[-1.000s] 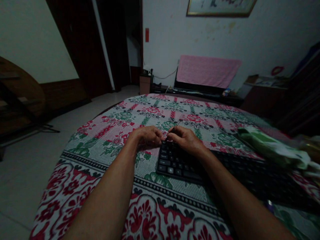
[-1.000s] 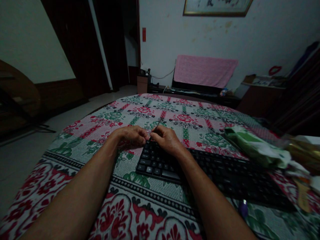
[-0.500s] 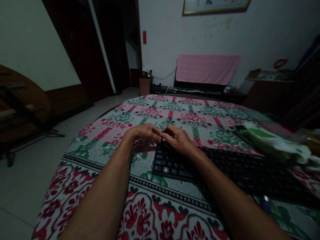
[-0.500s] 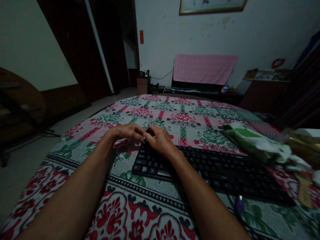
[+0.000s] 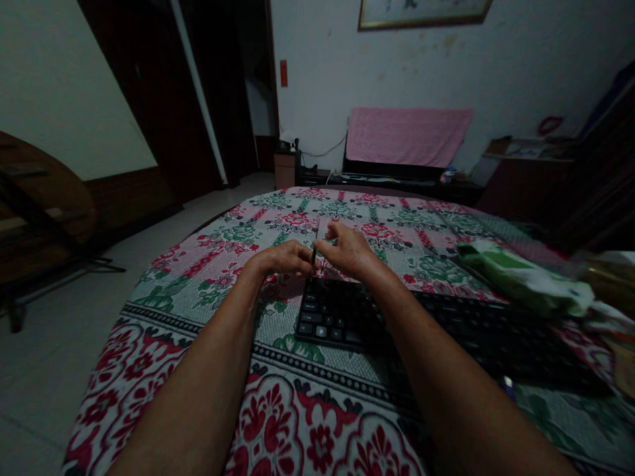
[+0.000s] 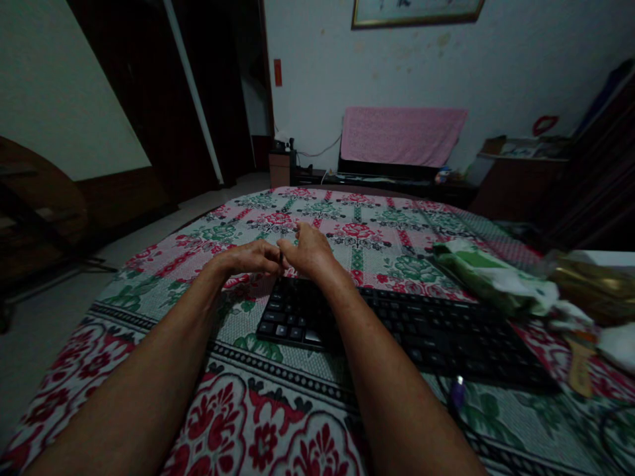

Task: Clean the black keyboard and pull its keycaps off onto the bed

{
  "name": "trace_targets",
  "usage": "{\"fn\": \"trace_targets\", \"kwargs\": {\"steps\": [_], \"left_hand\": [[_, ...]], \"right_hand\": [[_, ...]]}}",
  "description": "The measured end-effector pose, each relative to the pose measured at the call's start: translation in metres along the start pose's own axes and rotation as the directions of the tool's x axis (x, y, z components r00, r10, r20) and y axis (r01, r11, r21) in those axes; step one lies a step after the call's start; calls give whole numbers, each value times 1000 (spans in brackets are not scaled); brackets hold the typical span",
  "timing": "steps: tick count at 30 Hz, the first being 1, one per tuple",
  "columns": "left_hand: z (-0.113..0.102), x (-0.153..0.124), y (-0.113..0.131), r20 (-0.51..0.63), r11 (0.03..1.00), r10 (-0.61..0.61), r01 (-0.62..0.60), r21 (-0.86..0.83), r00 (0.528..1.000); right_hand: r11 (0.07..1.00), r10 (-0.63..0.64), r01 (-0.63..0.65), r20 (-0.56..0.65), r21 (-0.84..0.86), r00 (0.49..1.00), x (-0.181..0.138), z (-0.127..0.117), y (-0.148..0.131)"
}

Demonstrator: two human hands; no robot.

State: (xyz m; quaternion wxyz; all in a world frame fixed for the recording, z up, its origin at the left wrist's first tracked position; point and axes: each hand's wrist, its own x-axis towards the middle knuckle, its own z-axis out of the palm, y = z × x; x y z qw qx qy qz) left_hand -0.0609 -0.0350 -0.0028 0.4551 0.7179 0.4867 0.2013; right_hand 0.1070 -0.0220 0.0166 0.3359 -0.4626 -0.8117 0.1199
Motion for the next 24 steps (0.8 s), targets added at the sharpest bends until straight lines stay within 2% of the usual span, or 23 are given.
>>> {"fn": "trace_targets", "kwargs": {"steps": [1, 3, 5, 8, 11, 15, 20, 24], "left_hand": [[0, -1, 0, -10, 1000, -6, 6, 3, 1000], [1, -1, 1, -41, 1000, -15, 14, -9, 999], [2, -1, 3, -69, 999, -21, 19, -33, 997], [2, 1, 4, -79, 998, -35, 31, -49, 996], [2, 2, 4, -60, 998, -47, 44, -40, 997], [2, 0, 2, -44, 996, -59, 55, -68, 997], [4, 0, 3, -44, 996, -51, 48, -71, 998], [4, 8, 2, -98, 997, -41, 34, -68, 994]], "right_hand": [[1000, -19, 19, 2, -9, 1000, 3, -7, 2], [996, -67, 75, 162, -48, 984, 0, -22, 12], [989, -117, 143, 373, -43, 920, -15, -37, 27], [986, -132, 167, 553, -13, 822, -48, -52, 50], [990, -50, 118, 602, -74, 797, -76, -54, 61], [974, -21, 158, 626, -164, 780, -95, -52, 57], [962, -38, 194, 613, -190, 789, -99, -52, 51], [971, -41, 178, 628, -157, 777, -90, -51, 52]]}}
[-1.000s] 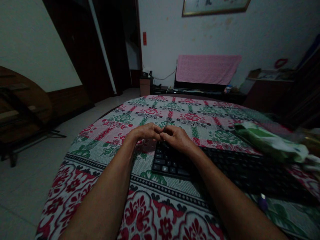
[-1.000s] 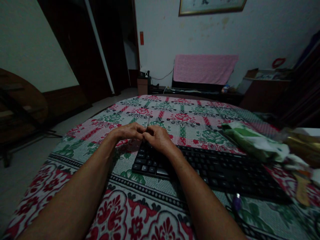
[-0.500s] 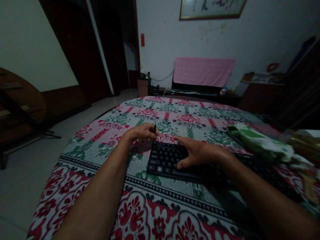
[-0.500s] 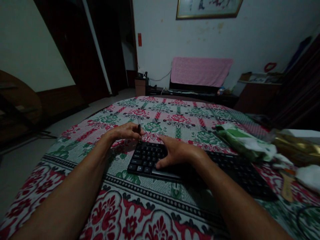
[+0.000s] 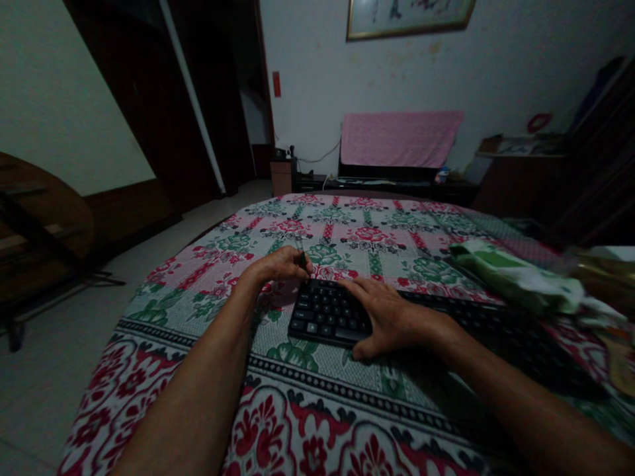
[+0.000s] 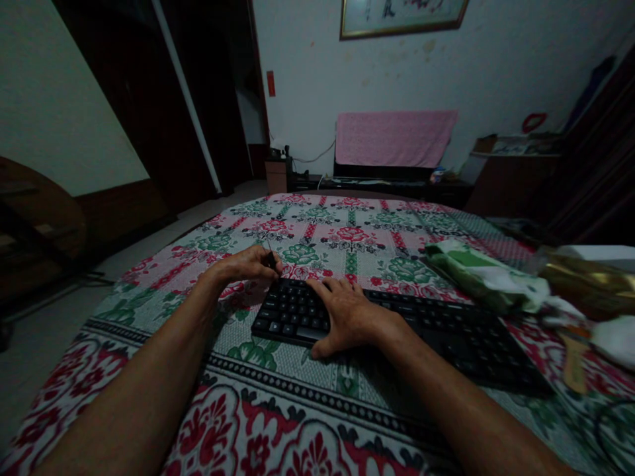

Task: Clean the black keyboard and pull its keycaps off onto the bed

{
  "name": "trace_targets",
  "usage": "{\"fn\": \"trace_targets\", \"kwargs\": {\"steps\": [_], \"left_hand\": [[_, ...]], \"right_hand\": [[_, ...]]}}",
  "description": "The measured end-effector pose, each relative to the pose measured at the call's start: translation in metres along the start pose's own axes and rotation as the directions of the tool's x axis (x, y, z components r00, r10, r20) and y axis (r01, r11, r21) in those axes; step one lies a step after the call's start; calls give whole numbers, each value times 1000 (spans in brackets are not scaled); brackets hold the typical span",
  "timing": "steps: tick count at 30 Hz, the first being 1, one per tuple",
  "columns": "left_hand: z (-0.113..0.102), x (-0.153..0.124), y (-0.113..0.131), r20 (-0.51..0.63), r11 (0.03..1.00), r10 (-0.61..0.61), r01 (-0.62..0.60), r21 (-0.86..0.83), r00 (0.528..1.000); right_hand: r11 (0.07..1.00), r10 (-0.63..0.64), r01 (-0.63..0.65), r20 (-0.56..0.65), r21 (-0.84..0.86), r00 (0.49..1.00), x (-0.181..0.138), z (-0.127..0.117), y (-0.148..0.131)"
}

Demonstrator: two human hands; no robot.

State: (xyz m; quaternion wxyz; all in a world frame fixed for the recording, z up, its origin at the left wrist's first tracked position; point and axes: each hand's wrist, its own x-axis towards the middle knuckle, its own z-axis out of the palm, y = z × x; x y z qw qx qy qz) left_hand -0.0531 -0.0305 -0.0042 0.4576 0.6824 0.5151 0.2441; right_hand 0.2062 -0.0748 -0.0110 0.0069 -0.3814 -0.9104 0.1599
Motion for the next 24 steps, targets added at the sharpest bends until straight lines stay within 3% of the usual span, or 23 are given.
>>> {"fn": "trace_targets", "kwargs": {"steps": [7, 14, 19, 24], "left_hand": [[-9, 18, -3, 16, 999, 28, -28, 21, 999], [-12, 20, -15, 20, 996, 88, -88, -4, 996], [-11, 17, -14, 13, 998, 64, -64, -6, 998], [-8, 16, -8, -33, 995, 59, -56, 77, 998]], "right_hand": [[1000, 24, -23, 27, -18, 999, 14, -4, 8], [999, -19, 19, -1, -44, 1000, 14, -1, 17], [998, 36, -33, 56, -60, 998, 16, -3, 13], [993, 115, -120, 186, 17, 976, 34, -30, 6]]}}
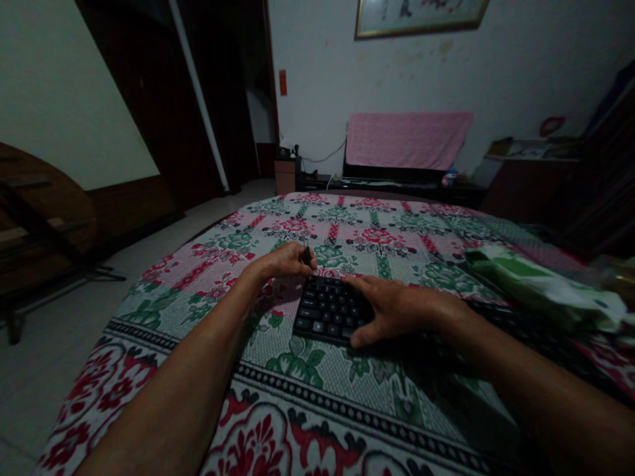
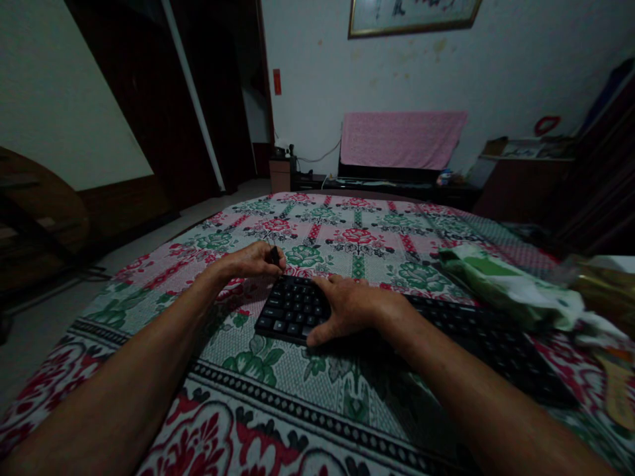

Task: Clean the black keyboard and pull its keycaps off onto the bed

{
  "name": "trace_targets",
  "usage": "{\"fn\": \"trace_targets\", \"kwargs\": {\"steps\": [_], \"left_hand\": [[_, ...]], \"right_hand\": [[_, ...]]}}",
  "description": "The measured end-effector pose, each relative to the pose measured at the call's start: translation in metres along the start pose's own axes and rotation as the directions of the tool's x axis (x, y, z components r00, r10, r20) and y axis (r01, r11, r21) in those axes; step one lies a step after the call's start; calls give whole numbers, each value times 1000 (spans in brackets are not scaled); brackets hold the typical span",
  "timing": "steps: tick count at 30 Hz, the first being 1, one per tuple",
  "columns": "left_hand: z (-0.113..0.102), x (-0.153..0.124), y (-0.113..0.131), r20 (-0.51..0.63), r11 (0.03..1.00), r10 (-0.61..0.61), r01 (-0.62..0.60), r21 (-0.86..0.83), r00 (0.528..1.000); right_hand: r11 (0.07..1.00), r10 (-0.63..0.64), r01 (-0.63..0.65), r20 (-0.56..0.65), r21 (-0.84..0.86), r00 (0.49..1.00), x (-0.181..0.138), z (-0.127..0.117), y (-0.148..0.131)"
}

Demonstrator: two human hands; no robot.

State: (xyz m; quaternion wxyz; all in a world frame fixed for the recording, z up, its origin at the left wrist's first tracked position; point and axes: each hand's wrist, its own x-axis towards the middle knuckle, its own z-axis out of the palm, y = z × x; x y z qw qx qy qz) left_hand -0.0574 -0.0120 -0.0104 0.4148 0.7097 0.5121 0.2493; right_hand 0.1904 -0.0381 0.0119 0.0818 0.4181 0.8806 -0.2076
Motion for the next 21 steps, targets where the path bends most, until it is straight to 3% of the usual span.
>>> {"fn": "trace_targets", "kwargs": {"steps": [2, 5, 7, 10, 14, 21], "left_hand": [[0, 1, 0, 2, 1000, 11, -11, 29, 1000], [0, 1, -1, 7, 999, 26, -26, 36, 1000], [0, 1, -1, 10, 999, 24, -25, 28, 1000], [0, 0, -1, 12, 1000, 29, -29, 6, 999], [1, 1, -1, 9, 999, 53, -53, -5, 999], [1, 2, -8, -9, 997, 70, -70, 20, 998]], "right_hand": [[994, 66, -69, 40, 87, 997, 9, -12, -2], [984, 126, -124, -7, 128, 992, 20, -13, -3], [984, 61, -56, -26, 168, 998, 23, -1, -5], [990, -46, 66, -156, 128, 987, 18, 20, -7], [995, -39, 57, -203, 84, 978, 6, 31, -6], [998, -22, 30, -162, 49, 987, 2, 27, -10]]}}
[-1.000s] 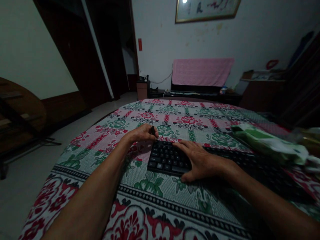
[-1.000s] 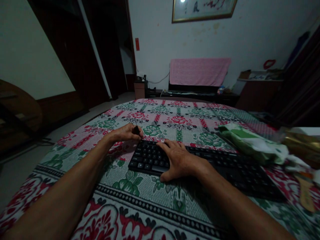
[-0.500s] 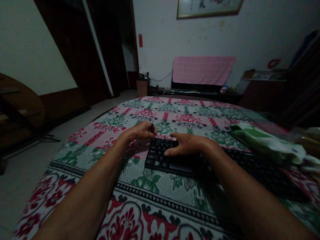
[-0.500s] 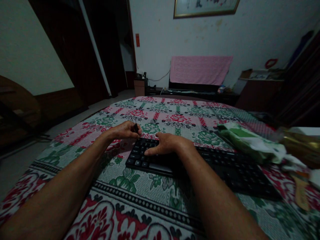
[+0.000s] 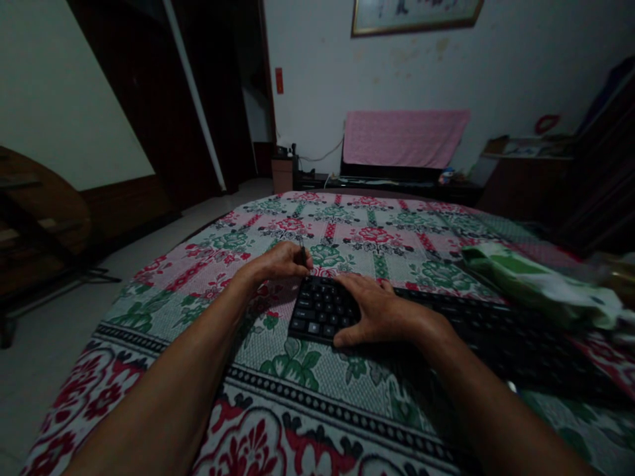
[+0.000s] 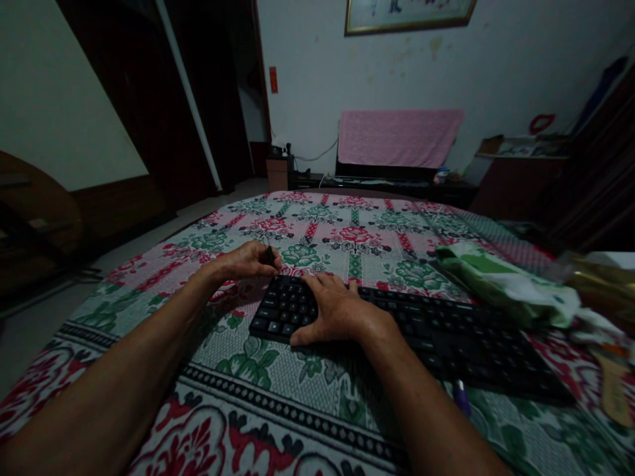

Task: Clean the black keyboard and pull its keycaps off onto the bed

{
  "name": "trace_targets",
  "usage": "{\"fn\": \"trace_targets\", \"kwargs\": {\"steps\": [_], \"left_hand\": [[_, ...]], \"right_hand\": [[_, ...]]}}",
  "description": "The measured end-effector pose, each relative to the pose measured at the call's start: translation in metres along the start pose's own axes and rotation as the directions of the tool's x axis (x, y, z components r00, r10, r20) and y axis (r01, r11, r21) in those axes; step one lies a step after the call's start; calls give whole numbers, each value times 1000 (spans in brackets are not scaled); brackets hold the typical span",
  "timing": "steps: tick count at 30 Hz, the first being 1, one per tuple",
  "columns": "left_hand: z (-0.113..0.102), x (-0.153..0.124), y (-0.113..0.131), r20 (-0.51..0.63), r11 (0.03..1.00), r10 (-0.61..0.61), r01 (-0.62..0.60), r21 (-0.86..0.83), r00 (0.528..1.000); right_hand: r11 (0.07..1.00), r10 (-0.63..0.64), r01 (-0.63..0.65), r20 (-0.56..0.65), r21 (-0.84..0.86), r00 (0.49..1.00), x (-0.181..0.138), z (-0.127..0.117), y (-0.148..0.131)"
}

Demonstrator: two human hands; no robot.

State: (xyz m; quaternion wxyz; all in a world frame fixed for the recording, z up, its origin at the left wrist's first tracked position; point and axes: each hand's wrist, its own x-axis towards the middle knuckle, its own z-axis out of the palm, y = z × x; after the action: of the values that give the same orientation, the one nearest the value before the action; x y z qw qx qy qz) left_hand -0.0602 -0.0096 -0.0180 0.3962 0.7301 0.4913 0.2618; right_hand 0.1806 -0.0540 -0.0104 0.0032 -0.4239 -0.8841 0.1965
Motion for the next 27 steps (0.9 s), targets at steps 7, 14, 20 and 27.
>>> {"fn": "trace_targets", "kwargs": {"steps": [7, 14, 20, 27], "left_hand": [[1, -3, 6, 3, 996, -68, 68, -65, 998], [0, -4, 6, -3, 987, -118, 117, -110, 993], [3, 0, 3, -13, 990, -111, 109, -91, 994], [4, 1, 4, -45, 999, -45, 46, 12, 998]], "right_hand": [[1000, -10, 10, 5, -12, 1000, 2, 6, 4], [1000, -3, 4, 25, -27, 1000, 4, 6, 2], [1000, 4, -3, 33, -18, 999, 3, 5, 1], [1000, -11, 11, 22, -4, 1000, 3, 5, 0]]}}
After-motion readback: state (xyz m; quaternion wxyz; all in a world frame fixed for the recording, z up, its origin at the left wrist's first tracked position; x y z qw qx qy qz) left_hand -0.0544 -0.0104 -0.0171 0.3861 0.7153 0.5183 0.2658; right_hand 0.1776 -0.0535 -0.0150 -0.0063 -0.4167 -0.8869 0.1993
